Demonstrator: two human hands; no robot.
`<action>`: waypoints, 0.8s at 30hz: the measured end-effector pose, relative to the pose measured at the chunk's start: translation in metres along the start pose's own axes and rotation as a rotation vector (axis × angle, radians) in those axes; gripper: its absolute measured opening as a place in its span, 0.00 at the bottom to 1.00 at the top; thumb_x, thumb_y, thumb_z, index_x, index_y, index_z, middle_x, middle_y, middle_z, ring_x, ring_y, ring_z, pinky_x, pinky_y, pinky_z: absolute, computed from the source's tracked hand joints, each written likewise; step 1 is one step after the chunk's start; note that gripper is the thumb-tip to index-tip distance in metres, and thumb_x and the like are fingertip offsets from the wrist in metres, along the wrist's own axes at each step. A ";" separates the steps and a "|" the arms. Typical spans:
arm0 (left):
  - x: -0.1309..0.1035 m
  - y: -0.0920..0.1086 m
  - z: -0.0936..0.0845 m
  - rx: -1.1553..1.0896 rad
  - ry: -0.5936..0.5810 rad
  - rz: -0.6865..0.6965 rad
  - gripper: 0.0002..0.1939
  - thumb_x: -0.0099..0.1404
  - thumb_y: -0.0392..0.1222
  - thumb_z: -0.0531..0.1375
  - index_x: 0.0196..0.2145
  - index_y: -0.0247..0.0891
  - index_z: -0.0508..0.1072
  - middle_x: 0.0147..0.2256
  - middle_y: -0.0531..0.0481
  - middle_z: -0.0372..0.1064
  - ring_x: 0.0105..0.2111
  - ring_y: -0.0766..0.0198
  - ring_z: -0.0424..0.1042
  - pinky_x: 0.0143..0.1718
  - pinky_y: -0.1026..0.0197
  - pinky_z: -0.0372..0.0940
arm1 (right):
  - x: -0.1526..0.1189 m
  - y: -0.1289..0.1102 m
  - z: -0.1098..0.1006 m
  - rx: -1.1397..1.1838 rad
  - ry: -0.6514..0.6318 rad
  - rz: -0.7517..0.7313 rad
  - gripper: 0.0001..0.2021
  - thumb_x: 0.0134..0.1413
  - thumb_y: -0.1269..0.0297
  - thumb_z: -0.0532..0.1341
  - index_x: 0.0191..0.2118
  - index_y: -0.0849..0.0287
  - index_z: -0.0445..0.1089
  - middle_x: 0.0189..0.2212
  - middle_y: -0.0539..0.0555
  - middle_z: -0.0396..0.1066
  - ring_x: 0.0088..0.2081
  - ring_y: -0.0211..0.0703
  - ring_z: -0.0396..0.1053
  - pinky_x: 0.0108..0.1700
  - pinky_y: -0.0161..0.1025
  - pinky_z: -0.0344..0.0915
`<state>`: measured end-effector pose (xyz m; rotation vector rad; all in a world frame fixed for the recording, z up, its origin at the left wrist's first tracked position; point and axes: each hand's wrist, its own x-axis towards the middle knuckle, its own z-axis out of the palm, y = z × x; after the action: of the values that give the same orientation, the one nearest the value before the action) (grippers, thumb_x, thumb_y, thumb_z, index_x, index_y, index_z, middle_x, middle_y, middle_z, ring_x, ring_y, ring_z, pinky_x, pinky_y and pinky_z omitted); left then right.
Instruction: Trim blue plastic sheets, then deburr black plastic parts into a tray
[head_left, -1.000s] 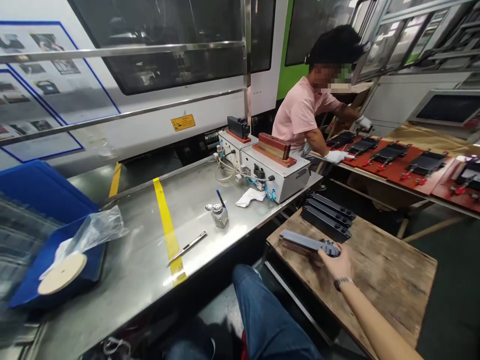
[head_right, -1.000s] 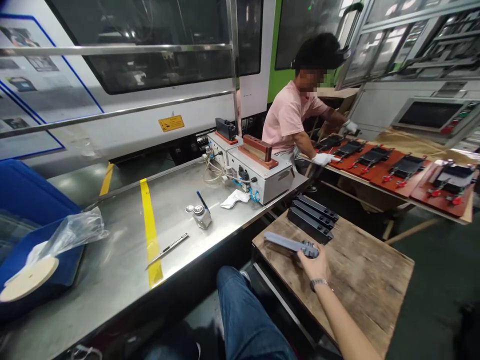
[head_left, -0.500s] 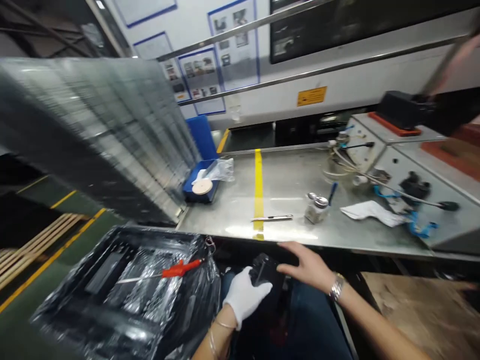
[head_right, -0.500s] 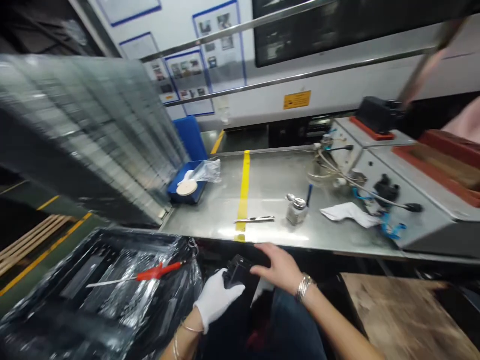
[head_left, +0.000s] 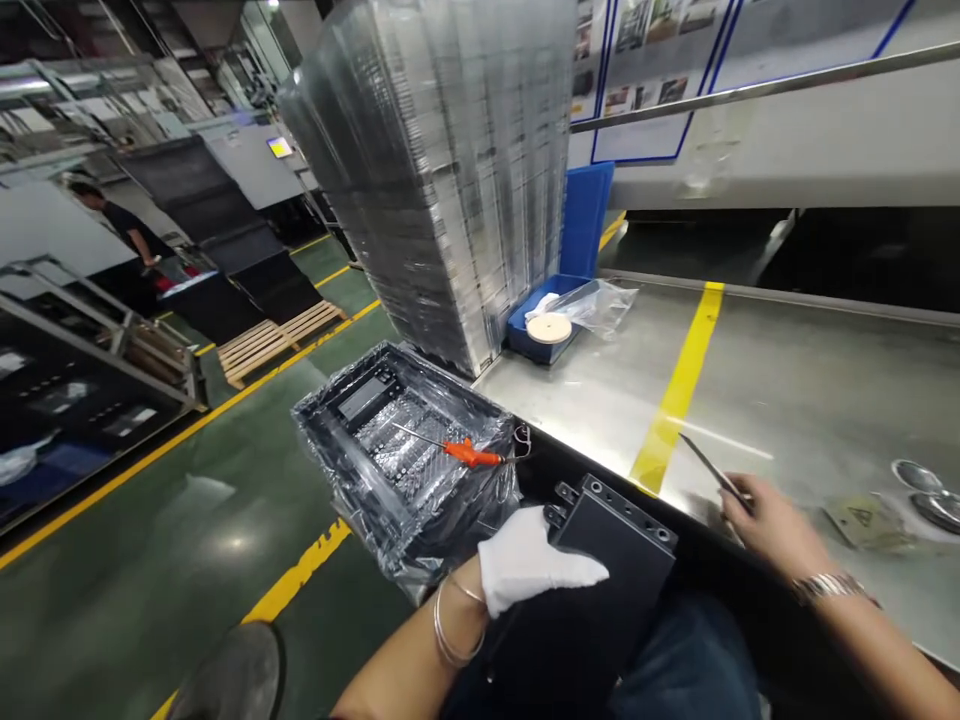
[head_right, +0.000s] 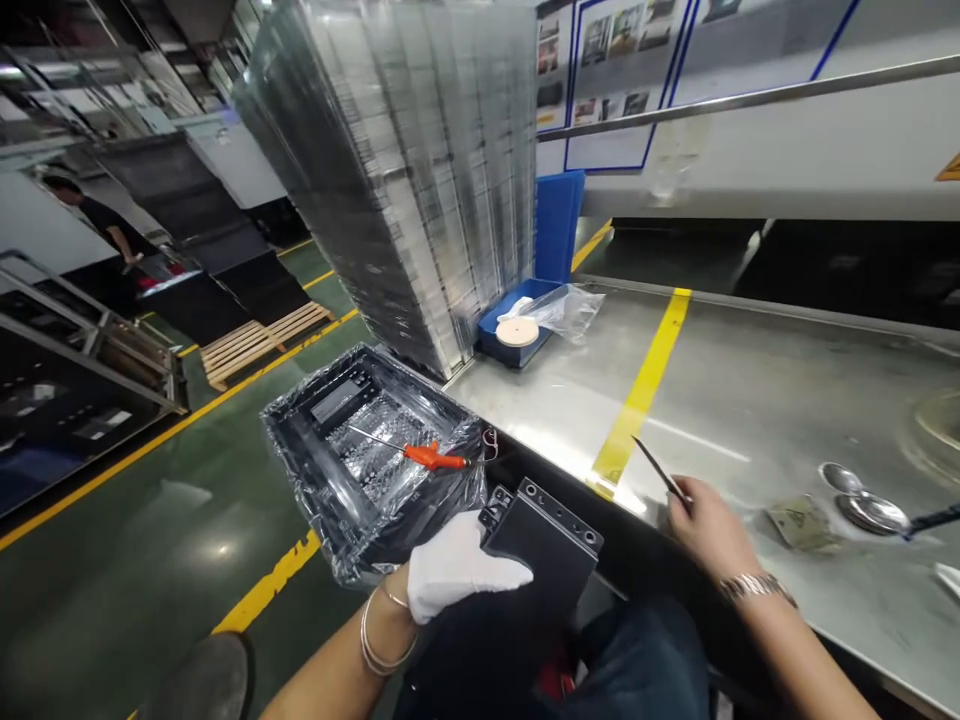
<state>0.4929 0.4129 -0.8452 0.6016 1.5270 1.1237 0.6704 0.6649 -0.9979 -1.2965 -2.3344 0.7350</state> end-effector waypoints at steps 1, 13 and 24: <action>0.002 -0.001 0.000 -0.019 0.003 -0.016 0.18 0.48 0.42 0.71 0.38 0.35 0.80 0.38 0.48 0.79 0.40 0.56 0.76 0.47 0.56 0.69 | -0.014 0.003 -0.005 0.094 -0.036 0.051 0.16 0.47 0.54 0.52 0.35 0.56 0.70 0.21 0.58 0.72 0.24 0.52 0.71 0.30 0.47 0.69; 0.031 -0.032 0.017 -1.027 0.229 -0.209 0.18 0.68 0.51 0.57 0.39 0.34 0.79 0.28 0.50 0.78 0.33 0.62 0.78 0.50 0.60 0.69 | -0.144 -0.083 -0.048 0.546 0.140 -0.309 0.11 0.60 0.56 0.60 0.44 0.53 0.75 0.38 0.55 0.77 0.38 0.44 0.77 0.39 0.33 0.74; 0.019 -0.049 0.009 -0.788 0.205 -0.044 0.20 0.63 0.58 0.60 0.34 0.38 0.79 0.33 0.47 0.78 0.50 0.56 0.73 0.57 0.60 0.66 | -0.140 -0.125 -0.046 0.542 0.297 -0.572 0.11 0.59 0.69 0.61 0.47 0.53 0.75 0.32 0.54 0.74 0.34 0.42 0.73 0.34 0.36 0.72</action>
<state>0.5050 0.4110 -0.8970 -0.0878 1.1138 1.6507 0.6839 0.5014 -0.8953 -0.4361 -1.9222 0.8250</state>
